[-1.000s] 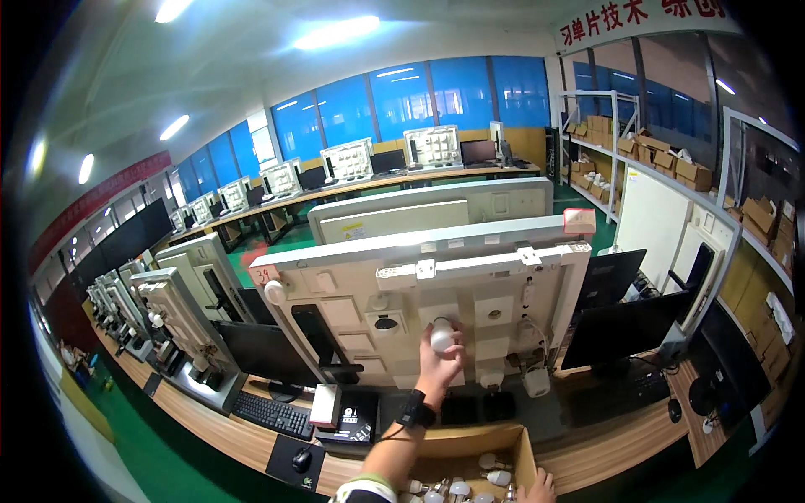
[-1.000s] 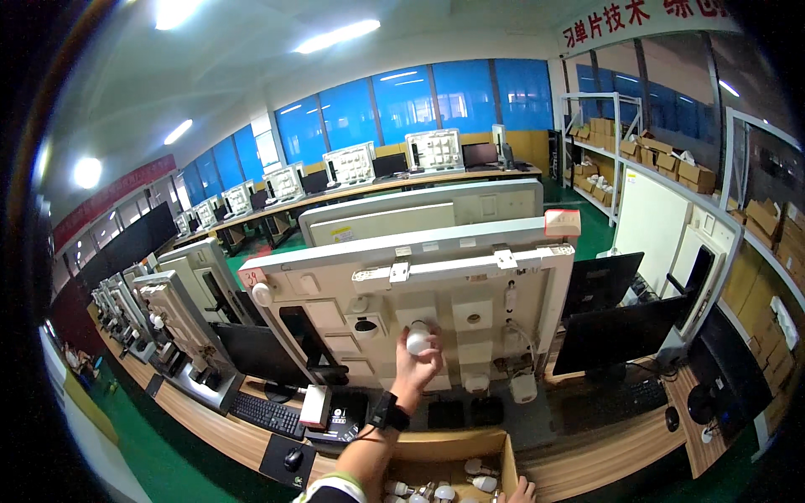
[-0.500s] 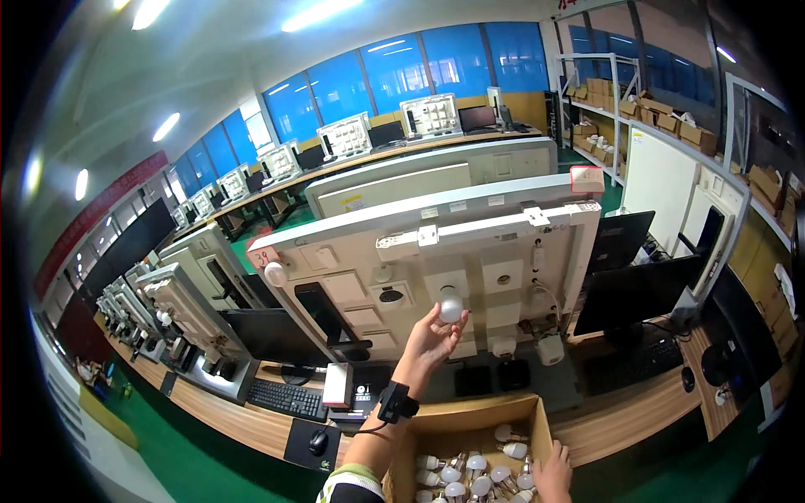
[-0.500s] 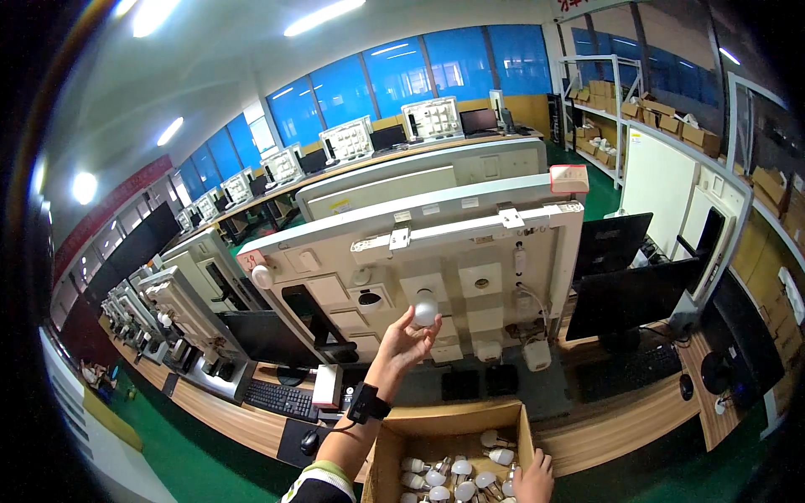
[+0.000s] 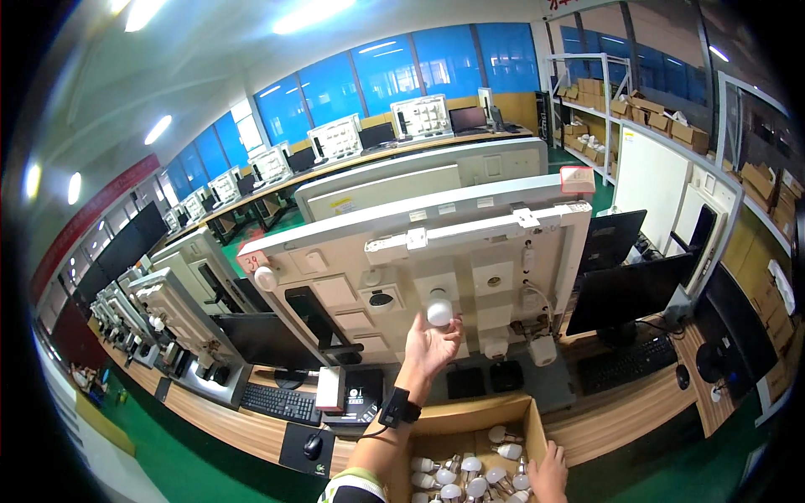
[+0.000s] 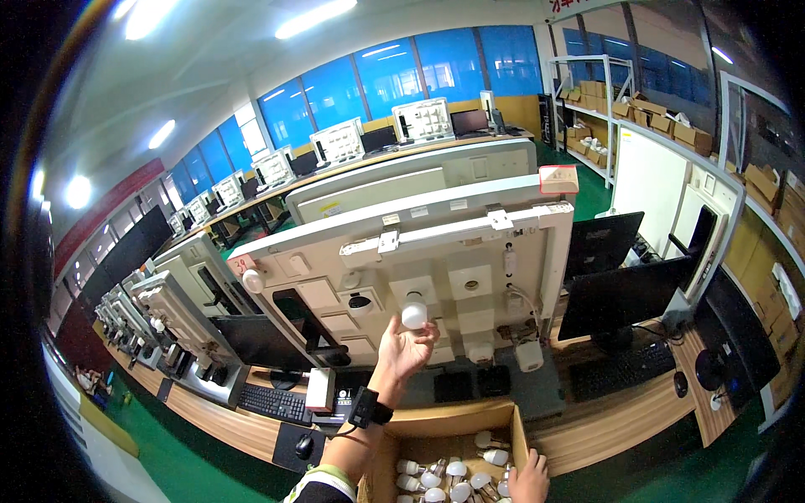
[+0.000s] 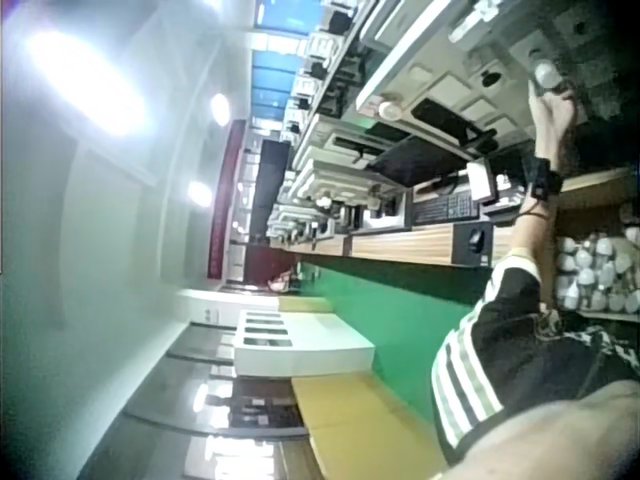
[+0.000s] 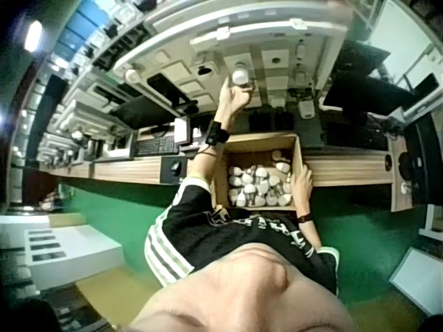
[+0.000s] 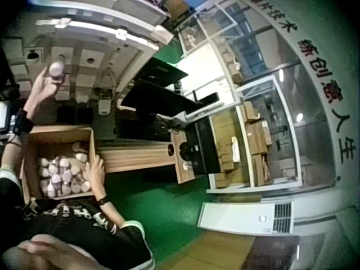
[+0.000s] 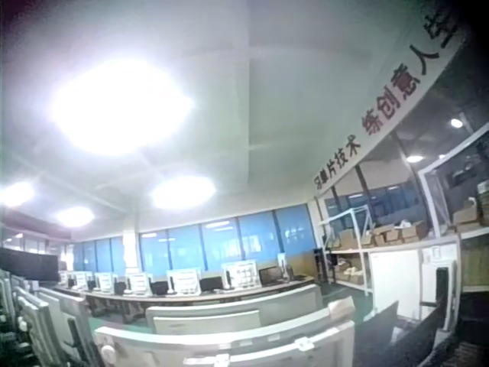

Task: The person carries a box of light bulbs, selects individual bulbs, and screws them into sockets on vertical testing panels by hand one at a time.

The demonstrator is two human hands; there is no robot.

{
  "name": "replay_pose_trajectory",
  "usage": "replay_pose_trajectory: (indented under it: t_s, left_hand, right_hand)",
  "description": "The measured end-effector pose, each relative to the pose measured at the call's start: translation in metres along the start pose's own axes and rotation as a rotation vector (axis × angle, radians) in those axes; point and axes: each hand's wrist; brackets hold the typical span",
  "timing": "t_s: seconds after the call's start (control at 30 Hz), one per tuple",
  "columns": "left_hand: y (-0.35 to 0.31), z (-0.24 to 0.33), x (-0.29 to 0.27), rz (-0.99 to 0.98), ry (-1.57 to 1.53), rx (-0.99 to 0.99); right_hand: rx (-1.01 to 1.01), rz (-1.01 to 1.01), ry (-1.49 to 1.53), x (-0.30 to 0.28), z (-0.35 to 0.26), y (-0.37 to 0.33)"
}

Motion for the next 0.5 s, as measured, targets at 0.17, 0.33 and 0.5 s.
replay_pose_trajectory:
  t_s: [0.17, 0.33, 0.5]
  left_hand:
    - [0.004, 0.003, 0.005, -0.026, -0.004, -0.045]
    - [0.0, 0.002, 0.005, 0.029, 0.079, 0.03]
    - [-0.009, 0.001, -0.004, -0.22, -0.014, -0.068]
  right_hand:
    - [-0.018, 0.016, -0.011, 0.005, 0.004, 0.0]
    - [-0.014, 0.011, 0.024, 0.001, 0.002, 0.001]
    - [0.014, -0.02, 0.087, -0.013, -0.01, 0.003]
Point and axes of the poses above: each hand's wrist, its own y-axis towards the middle knuckle, its own x-axis out of the palm, z = x × y, and after that the axes turned 14 degrees about -x, right-handed
